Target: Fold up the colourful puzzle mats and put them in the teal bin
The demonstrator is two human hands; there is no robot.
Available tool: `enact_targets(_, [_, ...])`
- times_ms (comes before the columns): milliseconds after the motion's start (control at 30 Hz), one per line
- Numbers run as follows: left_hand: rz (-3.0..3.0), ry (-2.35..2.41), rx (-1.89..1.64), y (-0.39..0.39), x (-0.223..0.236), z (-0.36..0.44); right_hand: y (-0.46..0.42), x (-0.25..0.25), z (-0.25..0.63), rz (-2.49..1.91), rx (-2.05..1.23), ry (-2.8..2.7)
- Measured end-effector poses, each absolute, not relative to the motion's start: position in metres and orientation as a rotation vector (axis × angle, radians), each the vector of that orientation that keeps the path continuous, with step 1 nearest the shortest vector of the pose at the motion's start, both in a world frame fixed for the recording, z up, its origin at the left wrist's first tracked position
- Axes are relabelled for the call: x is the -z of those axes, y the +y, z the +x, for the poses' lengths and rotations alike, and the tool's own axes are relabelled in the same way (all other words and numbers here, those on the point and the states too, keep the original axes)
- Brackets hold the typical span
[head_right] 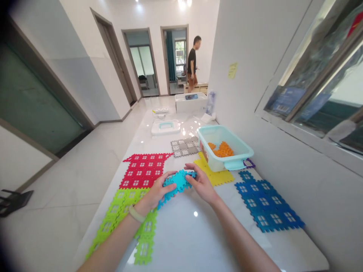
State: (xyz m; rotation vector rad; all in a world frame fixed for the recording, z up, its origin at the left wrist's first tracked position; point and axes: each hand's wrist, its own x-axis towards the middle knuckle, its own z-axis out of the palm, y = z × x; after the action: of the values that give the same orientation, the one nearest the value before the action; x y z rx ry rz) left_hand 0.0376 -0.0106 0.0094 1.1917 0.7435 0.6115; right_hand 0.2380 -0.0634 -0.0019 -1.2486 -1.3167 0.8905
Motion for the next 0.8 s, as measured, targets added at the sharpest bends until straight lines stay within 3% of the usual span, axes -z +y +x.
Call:
enact_targets(333, [1.338, 0.869, -0.595, -0.0123, -0.0024, 0.0402, -0.0701, -0.0006, 0.2319, -1.233, -0.735, -1.318])
enact_targets(600, [1.192, 0.712, -0.556, -0.0165, -0.0051, 0.0388, -0.0668, 0.0003, 0.2336, -1.02, -1.278, -0.77])
enact_targets(800, [1.026, 0.657, -0.499, -0.018, -0.0028, 0.0394, -0.0664, 0.0009, 0.2341, -0.915, -1.441, -0.626])
